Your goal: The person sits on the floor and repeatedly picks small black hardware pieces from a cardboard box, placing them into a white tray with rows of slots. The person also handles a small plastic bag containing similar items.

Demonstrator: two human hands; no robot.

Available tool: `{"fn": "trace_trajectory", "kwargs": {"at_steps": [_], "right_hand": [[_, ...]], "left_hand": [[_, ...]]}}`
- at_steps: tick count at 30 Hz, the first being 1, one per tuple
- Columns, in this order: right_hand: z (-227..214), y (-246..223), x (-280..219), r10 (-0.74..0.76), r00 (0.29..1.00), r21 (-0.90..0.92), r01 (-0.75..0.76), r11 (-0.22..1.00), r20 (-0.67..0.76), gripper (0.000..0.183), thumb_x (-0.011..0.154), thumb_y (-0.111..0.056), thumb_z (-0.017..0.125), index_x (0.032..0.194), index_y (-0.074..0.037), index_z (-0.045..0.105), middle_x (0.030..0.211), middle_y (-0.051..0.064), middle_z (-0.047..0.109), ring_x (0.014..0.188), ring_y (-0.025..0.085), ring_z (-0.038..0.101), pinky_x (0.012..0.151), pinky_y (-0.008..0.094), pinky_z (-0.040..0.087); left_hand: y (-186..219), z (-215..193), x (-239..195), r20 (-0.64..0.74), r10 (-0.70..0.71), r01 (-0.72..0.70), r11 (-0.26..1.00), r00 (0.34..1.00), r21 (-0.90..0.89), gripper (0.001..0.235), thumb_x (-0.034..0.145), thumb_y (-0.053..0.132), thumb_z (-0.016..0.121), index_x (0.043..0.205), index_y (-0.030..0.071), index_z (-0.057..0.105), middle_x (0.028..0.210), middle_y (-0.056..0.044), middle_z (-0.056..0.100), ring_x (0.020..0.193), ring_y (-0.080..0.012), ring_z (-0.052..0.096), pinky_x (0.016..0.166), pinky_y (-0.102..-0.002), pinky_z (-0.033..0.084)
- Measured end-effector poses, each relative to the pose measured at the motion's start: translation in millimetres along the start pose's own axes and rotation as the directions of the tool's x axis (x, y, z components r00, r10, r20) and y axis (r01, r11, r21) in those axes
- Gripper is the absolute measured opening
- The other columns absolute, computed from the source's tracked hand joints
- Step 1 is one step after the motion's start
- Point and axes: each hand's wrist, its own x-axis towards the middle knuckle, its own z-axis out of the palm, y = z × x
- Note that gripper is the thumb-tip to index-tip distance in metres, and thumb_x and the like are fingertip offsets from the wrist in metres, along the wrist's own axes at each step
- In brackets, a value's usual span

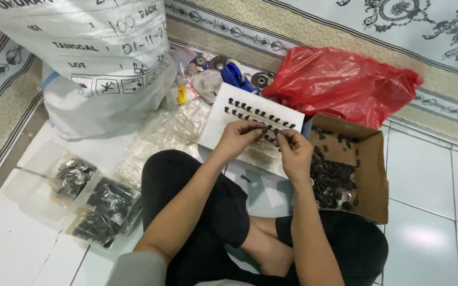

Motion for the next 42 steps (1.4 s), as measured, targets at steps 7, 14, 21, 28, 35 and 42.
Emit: {"fn": "trace_trajectory", "kwargs": {"at_steps": [7, 14, 21, 28, 35, 42], "right_hand": [[27.3, -18.9, 1.5, -0.043, 0.999, -0.069, 0.043, 0.997, 0.002, 0.005, 0.096, 0.001, 0.07, 0.1, 0.001, 0.074, 0.078, 0.011, 0.07, 0.074, 0.014, 0.066, 0.067, 0.027, 0.055], [34.4, -49.0, -1.8, -0.114, 0.992, -0.234, 0.122, 0.964, 0.048, 0.005, 0.096, 0.002, 0.07, 0.096, 0.0, 0.075, 0.075, 0.015, 0.071, 0.072, 0.019, 0.068, 0.065, 0.033, 0.055], [33.3, -48.4, 0.0, -0.102, 0.995, -0.199, 0.103, 0.974, 0.016, 0.004, 0.093, 0.001, 0.073, 0.094, 0.0, 0.077, 0.069, 0.011, 0.07, 0.067, 0.015, 0.064, 0.063, 0.031, 0.054], [40.2, -51.4, -12.5, -0.129, 0.991, -0.101, 0.124, 0.987, -0.044, 0.007, 0.097, 0.002, 0.068, 0.097, 0.002, 0.075, 0.071, 0.012, 0.069, 0.072, 0.013, 0.063, 0.066, 0.031, 0.055], [44.2, -48.6, -9.9, -0.242, 0.968, -0.116, 0.233, 0.965, -0.063, 0.009, 0.098, 0.006, 0.066, 0.098, 0.004, 0.074, 0.074, 0.015, 0.072, 0.075, 0.017, 0.069, 0.067, 0.033, 0.057], [34.6, -35.9, 23.1, -0.056, 0.989, -0.036, 0.061, 0.997, 0.135, 0.01, 0.093, 0.0, 0.075, 0.103, 0.003, 0.075, 0.078, 0.012, 0.072, 0.075, 0.016, 0.068, 0.068, 0.032, 0.058]], "left_hand": [[1.8, 0.6, -1.6, -0.024, 0.046, -0.047, 0.999, 0.999, -0.01, 0.024, 0.092, -0.001, 0.07, 0.114, -0.005, 0.074, 0.101, -0.026, 0.074, 0.085, -0.0245, 0.074, 0.073, -0.032, 0.066], [-2.7, -3.0, -0.2, -0.031, 0.1, -0.094, 0.983, 0.994, 0.157, 0.019, 0.092, 0.004, 0.074, 0.11, 0.003, 0.078, 0.101, -0.023, 0.077, 0.088, -0.0238, 0.075, 0.073, -0.031, 0.064], [2.4, -2.4, -1.4, 0.008, 0.146, -0.146, 0.982, 0.989, 0.121, 0.018, 0.091, -0.001, 0.073, 0.108, 0.0, 0.078, 0.098, -0.025, 0.076, 0.083, -0.0241, 0.075, 0.068, -0.032, 0.064], [-6.0, -0.6, 0.7, -0.004, 0.157, -0.157, 0.987, 0.988, -0.037, 0.019, 0.092, -0.004, 0.071, 0.111, -0.004, 0.076, 0.094, -0.026, 0.076, 0.077, -0.0227, 0.075, 0.068, -0.031, 0.066], [-7.9, 2.1, -1.7, -0.035, 0.193, -0.195, 0.979, 0.981, -0.058, 0.018, 0.092, -0.004, 0.071, 0.109, -0.002, 0.076, 0.094, -0.024, 0.076, 0.079, -0.0233, 0.075, 0.068, -0.031, 0.067], [0.6, 9.6, 0.5, -0.192, 0.202, -0.194, 0.979, 0.96, 0.062, 0.017, 0.094, 0.006, 0.074, 0.11, 0.006, 0.079, 0.098, -0.018, 0.078, 0.092, -0.0193, 0.073, 0.079, -0.033, 0.062]]}}
